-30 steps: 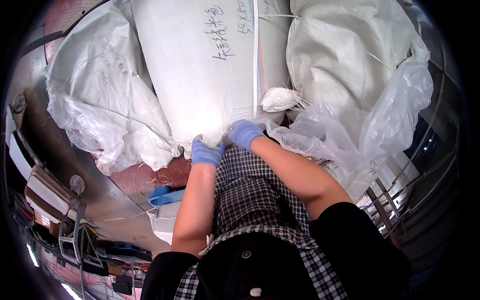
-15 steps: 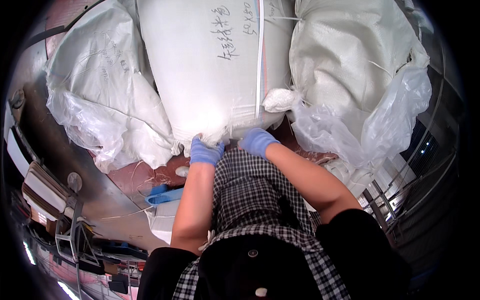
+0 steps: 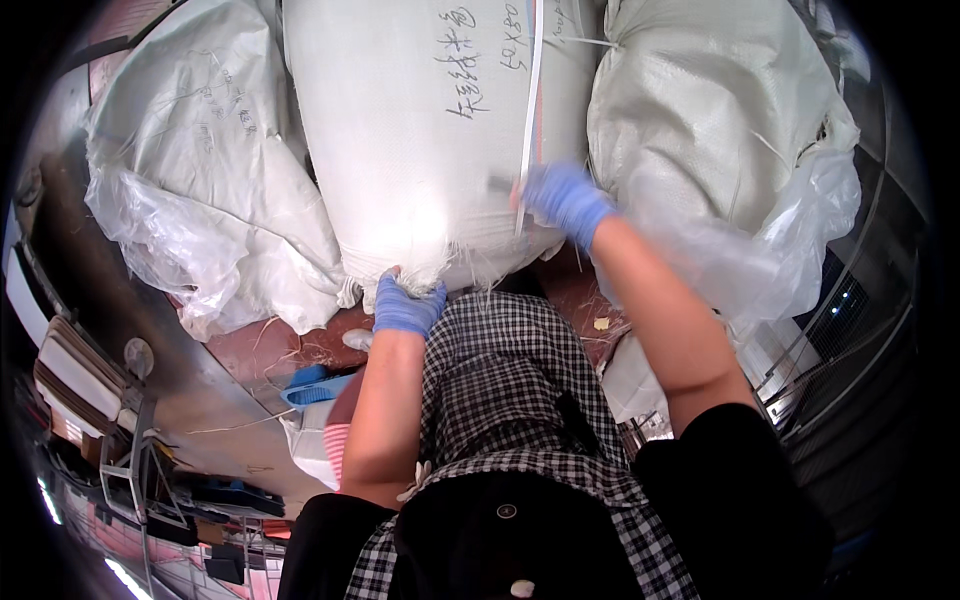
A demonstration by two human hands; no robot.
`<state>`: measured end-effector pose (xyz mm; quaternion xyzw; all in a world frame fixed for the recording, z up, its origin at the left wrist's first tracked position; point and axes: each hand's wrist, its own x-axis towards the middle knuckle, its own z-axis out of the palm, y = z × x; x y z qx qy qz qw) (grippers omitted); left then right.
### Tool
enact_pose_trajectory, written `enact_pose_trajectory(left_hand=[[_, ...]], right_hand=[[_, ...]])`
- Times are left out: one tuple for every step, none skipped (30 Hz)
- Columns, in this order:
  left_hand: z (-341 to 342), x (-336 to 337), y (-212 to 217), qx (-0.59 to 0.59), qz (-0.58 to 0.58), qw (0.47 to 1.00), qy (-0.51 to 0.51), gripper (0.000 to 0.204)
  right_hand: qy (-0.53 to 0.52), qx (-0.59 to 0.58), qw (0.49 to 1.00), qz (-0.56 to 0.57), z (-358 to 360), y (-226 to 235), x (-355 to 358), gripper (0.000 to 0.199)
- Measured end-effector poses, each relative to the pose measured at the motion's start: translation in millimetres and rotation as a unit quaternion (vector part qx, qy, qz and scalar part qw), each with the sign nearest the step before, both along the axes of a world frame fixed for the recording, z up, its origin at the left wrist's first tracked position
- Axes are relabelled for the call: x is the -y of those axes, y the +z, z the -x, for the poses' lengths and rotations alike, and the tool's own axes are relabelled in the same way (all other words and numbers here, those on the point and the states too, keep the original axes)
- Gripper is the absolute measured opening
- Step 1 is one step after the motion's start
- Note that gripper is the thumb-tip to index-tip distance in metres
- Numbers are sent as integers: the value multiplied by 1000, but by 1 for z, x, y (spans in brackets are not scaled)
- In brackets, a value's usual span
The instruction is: The person uses a utility knife to cut open large white woven bags containing stacked white sheets and pulls back the plastic liner.
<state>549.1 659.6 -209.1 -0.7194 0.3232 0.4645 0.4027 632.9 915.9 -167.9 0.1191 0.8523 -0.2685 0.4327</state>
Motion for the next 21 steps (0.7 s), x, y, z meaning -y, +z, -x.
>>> enact_pose_trajectory(left_hand=[[-1,3,1,4,3,1000,5,41],[-1,7,2,7,7,1000,9,41],[3,2,10,16,7,1000,-11,41],[7,-3,13,23,3,999,-32,41],[6,-6,9,10,-9,999,-38,41],[2,-6,6,0,-21,999,-46,40],[1,-2,8,1,-14,999,-50,40],[-1,-1,9,3,-10,998,-57,39],[3,-5,15,12,5,998,-60,38],[6,-9,17,20,13,998,-64,37],[8,-7,14,10,1,999,-36,37],[9,-1,12,1,-10,1000,-8,36],[9,6,12,-6,-18,1000,19,36],[7,8,14,-1,-18,1000,-7,36],[10,14,14,-4,-12,1000,-28,36],[11,10,12,-3,-21,998,-52,36],[12,7,10,2,-23,999,-26,36],[10,5,8,10,-26,1000,-2,36],[10,6,9,15,-23,999,24,36],[12,9,13,15,-10,1000,-3,36],[14,3,17,23,-10,999,-36,36]], right_hand=[[123,-10,992,27,-6,3,22,29],[157,11,986,59,-1,14,56,31],[10,133,987,91,1,14,75,33],[-139,248,952,116,2,7,87,36],[-126,227,961,99,-12,-27,100,31],[-113,210,968,82,-36,-75,116,27],[-95,181,975,90,-41,-86,121,25],[-80,152,981,93,-47,-95,124,23],[-62,108,986,113,-35,-80,112,24],[-44,62,989,127,-17,-63,94,24],[29,132,984,113,7,-51,76,38],[-197,37,974,107,5,-53,49,30],[-411,-59,904,97,-9,-58,12,23],[-605,-150,779,77,-14,-52,-11,17],[-635,-45,771,-14,33,-10,-31,18],[-495,-110,862,-15,31,-2,-27,17],[-335,-168,927,-15,23,1,-18,15],[-111,-146,982,-36,8,-7,2,14],[106,-169,979,-43,-6,-17,22,15],[190,8,981,45,10,0,53,21],[32,88,987,133,-8,-10,87,26]])
